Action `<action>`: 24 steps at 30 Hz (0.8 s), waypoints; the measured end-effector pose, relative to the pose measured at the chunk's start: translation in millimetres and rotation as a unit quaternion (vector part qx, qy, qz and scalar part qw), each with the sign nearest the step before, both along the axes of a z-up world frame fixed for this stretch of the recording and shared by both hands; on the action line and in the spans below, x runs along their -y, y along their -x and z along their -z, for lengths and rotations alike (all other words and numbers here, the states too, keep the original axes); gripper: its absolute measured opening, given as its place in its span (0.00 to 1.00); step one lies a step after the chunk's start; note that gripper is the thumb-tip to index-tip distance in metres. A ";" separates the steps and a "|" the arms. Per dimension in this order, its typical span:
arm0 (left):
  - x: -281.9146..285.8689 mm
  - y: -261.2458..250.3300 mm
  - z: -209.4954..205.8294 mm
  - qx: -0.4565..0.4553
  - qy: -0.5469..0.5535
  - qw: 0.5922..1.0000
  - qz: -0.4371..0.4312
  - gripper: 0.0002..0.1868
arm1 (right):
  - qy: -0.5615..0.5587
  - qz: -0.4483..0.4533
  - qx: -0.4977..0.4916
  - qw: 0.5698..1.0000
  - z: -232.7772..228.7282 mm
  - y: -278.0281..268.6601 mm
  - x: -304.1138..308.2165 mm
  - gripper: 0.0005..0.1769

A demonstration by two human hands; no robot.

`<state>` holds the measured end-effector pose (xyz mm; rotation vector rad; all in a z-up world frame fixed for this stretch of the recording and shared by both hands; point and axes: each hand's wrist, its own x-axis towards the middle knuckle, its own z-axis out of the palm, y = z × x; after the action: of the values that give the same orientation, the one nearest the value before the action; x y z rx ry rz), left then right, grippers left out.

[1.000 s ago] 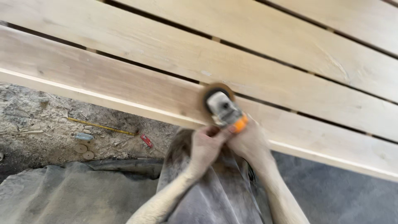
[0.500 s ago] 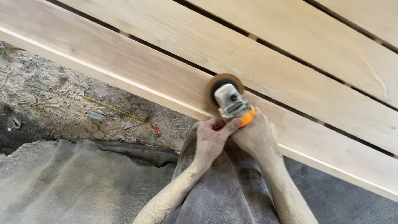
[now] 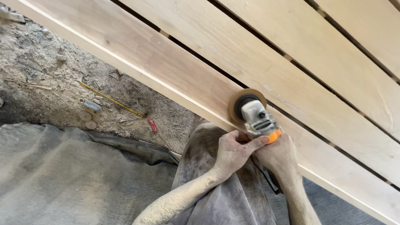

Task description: The person uses an angle grinder with a sanding disc to smooth the surface of wooden planks arranged on a workbench. The person sits on the floor during the task and moves the tool along the length of the planks.

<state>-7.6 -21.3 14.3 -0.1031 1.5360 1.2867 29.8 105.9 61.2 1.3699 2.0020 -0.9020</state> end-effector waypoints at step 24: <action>0.5 -16.3 -1.1 -0.013 -0.015 1.000 -0.017 0.28 | -0.006 0.026 -0.002 1.000 5.6 -29.7 3.5 0.22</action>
<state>8.7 -21.8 15.4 -0.0938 1.5419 1.3424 59.5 102.5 55.6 1.4340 1.9865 -0.9188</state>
